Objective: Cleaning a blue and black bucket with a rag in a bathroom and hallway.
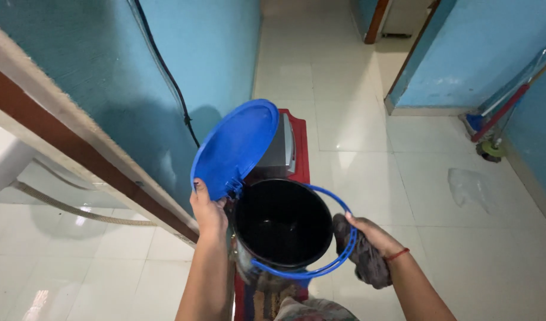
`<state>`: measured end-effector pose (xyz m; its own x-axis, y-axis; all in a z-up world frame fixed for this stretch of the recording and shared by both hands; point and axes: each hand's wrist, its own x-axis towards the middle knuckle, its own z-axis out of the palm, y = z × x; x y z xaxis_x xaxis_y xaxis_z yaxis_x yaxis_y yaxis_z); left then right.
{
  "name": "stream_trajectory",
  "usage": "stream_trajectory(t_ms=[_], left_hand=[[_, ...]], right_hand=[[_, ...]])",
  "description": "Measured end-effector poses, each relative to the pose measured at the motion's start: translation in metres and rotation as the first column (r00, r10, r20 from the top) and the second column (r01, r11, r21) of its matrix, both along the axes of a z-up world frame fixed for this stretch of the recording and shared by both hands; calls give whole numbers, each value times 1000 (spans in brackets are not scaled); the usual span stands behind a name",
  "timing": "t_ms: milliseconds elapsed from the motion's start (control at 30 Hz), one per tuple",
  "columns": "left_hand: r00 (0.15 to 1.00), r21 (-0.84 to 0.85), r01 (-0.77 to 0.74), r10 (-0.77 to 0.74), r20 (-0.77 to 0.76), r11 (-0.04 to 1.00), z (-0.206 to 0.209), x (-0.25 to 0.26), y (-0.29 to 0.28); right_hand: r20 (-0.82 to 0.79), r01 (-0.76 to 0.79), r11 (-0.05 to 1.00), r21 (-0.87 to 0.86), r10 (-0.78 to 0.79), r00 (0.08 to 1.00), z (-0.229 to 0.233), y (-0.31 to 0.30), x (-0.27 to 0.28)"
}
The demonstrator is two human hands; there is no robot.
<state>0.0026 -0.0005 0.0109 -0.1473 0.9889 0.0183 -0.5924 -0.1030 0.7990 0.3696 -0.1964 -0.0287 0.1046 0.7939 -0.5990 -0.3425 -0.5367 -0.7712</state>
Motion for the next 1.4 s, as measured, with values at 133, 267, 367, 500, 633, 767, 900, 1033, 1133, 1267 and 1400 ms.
stream_trajectory(t_ms=[133,267,367,500,633,767,900,1033,1133,1267,1400], left_hand=[[998,46,5,-1,-70,999,-1,-4,7],[972,98,93,-69,-224,991,-24,-9,24],[942,114,187,-145,-303,976,-11,-2,19],[909,46,344,-321,-265,938,-18,7,29],[905,-59,379,-383,-183,923,10,20,23],[911,-184,364,-390,-134,913,22,31,25],[946,-241,244,-285,-154,939,-6,40,38],[932,-295,132,-220,-288,946,-22,36,36],[835,-285,16,-170,-524,958,-47,32,29],[755,-216,11,-150,-638,976,-62,29,6],[741,-280,118,-272,-614,953,-120,23,7]], right_hand=[[350,-164,986,-12,158,923,-40,-6,31],[743,-151,966,-211,258,618,9,-1,11],[799,-136,987,-88,151,582,30,11,-15],[800,-359,914,192,66,597,42,41,-61],[716,-501,816,289,163,679,-11,65,-93],[791,-654,732,190,280,543,-41,69,-119],[750,-642,725,248,276,601,-77,60,-139],[575,-616,711,338,362,734,-80,43,-162],[509,-625,732,272,442,739,-90,25,-166],[250,-598,687,413,546,800,-76,10,-166],[239,-656,651,382,616,751,-106,4,-153]])
